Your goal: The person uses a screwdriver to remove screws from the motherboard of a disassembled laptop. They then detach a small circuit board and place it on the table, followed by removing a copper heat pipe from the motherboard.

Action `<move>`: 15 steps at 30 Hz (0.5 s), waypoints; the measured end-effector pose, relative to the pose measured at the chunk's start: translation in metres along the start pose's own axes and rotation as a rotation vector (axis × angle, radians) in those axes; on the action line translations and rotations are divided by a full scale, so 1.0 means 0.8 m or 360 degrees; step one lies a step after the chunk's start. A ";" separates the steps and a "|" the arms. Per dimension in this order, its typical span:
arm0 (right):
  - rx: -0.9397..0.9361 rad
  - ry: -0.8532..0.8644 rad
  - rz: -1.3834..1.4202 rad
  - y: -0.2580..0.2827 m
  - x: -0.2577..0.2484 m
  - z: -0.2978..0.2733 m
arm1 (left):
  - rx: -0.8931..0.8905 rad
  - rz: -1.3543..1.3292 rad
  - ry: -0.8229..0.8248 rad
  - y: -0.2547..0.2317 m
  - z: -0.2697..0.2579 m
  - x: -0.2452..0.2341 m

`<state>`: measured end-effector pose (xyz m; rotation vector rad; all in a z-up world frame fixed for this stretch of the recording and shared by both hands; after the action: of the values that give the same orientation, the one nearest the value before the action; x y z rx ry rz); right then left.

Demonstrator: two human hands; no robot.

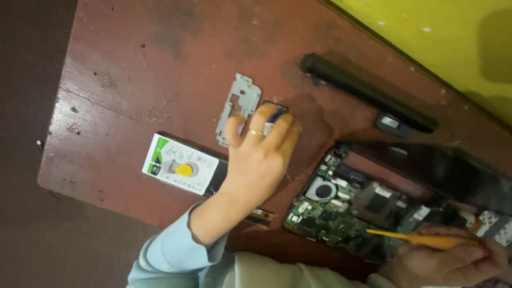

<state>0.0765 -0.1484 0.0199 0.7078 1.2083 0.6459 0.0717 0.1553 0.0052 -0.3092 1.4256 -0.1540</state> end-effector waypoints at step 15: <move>0.0005 0.0059 0.0432 -0.072 -0.036 -0.012 | 0.0042 -0.0036 0.0018 -0.010 -0.011 0.018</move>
<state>0.0642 -0.2053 -0.0094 0.8746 1.1573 0.8851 0.0655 0.1428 -0.0074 -0.3030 1.4307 -0.1929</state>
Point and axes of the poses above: each hand's wrist, its own z-axis towards the middle knuckle, its own x-axis out of the palm, y = z × x, the point moved 4 cm from there along z, towards the middle knuckle, and after that the axes turned 13 degrees about y, right-handed, at the moved point
